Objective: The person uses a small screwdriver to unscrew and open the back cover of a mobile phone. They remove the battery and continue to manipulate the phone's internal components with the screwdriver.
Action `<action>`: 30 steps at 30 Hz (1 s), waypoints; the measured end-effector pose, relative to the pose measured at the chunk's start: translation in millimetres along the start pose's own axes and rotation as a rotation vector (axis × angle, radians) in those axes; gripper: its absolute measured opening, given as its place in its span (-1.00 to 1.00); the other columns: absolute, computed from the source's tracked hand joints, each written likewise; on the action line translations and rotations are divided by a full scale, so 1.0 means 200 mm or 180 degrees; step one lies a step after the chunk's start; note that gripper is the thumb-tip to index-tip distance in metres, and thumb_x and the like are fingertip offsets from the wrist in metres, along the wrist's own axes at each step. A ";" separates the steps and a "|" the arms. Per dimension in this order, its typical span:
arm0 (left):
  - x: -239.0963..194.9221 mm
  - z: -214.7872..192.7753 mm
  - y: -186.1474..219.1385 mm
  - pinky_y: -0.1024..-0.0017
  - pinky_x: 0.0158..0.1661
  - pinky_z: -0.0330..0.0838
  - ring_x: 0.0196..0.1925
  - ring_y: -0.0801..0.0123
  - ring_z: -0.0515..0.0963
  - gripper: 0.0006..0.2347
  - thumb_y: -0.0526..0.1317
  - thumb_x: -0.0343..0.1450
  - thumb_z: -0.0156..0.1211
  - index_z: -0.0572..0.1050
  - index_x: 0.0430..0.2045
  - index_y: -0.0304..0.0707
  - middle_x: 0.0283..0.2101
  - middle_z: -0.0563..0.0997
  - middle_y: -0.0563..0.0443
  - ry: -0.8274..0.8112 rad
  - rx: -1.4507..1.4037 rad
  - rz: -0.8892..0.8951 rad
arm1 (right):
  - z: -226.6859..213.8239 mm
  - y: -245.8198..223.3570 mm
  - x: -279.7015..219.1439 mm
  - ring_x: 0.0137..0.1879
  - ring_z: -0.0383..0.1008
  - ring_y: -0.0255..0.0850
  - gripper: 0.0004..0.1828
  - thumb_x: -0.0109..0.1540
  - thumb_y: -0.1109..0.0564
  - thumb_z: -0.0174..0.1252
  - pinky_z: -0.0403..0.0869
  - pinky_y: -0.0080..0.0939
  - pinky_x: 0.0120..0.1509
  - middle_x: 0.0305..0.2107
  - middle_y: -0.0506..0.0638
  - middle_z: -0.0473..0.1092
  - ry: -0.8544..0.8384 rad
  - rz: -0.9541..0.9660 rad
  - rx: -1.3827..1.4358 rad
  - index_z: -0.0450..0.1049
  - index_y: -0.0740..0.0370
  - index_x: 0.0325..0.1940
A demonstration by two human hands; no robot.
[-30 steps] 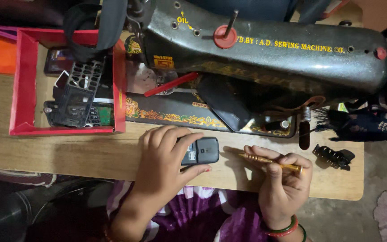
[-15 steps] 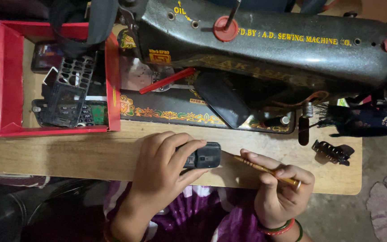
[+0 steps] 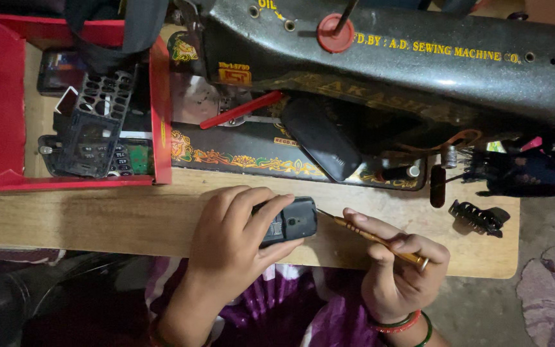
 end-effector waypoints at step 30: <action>0.03 0.02 -0.03 -0.13 0.28 -0.04 0.07 0.17 0.43 -0.48 0.06 0.05 0.54 0.55 -0.28 -0.28 -0.10 0.51 0.02 -0.0504 0.0370 -0.0382 | 0.25 -0.20 0.45 -0.04 0.70 -0.05 -0.63 0.11 0.35 0.24 0.63 -0.22 -0.08 -0.19 0.05 0.59 -0.2237 0.0104 -0.1770 0.29 0.27 -0.07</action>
Point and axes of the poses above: each hand's wrist, its own x-axis towards the middle knuckle, its own z-axis out of the palm, y = z × x, the point moved 5 cm from there along x, towards the middle knuckle
